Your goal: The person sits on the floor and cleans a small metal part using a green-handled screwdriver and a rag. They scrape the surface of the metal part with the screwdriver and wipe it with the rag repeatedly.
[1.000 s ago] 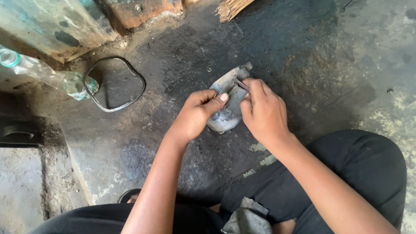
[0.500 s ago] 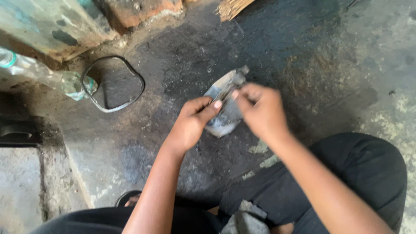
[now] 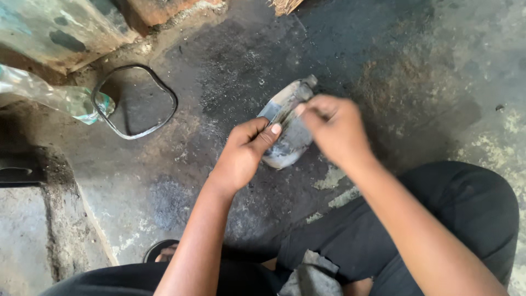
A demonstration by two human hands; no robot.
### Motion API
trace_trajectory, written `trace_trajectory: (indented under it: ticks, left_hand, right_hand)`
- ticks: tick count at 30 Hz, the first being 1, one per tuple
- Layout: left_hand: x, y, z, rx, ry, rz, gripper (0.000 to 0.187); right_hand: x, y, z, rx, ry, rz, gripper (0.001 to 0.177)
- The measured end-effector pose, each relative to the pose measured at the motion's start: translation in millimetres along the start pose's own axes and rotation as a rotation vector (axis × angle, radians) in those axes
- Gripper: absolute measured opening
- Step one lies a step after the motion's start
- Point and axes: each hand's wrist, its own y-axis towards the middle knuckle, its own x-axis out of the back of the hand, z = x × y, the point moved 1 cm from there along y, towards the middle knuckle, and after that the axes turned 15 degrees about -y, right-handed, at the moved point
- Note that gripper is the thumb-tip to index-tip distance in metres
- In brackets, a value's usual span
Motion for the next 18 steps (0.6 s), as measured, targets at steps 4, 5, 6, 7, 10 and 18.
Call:
trace_trajectory:
  ticks: [4, 5, 6, 7, 10, 18]
  left_hand:
    - [-2, -2, -3, -0.021, 0.041, -0.011, 0.036]
    - [-2, -2, -5, -0.034, 0.042, -0.014, 0.036]
    - [-1, -5, -6, -0.037, 0.046, -0.017, 0.035]
    - [-1, -4, -7, -0.025, 0.051, -0.022, 0.035]
    - [-6, -3, -4, -0.002, 0.057, -0.021, 0.034]
    - [-9, 2, -3, -0.021, 0.052, -0.002, 0.035]
  right_hand:
    - [-8, -13, -1, 0.060, -0.064, 0.037, 0.017]
    - [-12, -16, -1, 0.068, -0.049, 0.080, 0.017]
    - [-16, -20, -2, 0.069, -0.028, 0.126, 0.017]
    - [-13, -14, -4, 0.049, 0.008, 0.098, 0.017]
    - [-1, -7, -7, 0.004, 0.060, 0.089, 0.015]
    - [2, -1, -3, -0.035, -0.027, -0.030, 0.017]
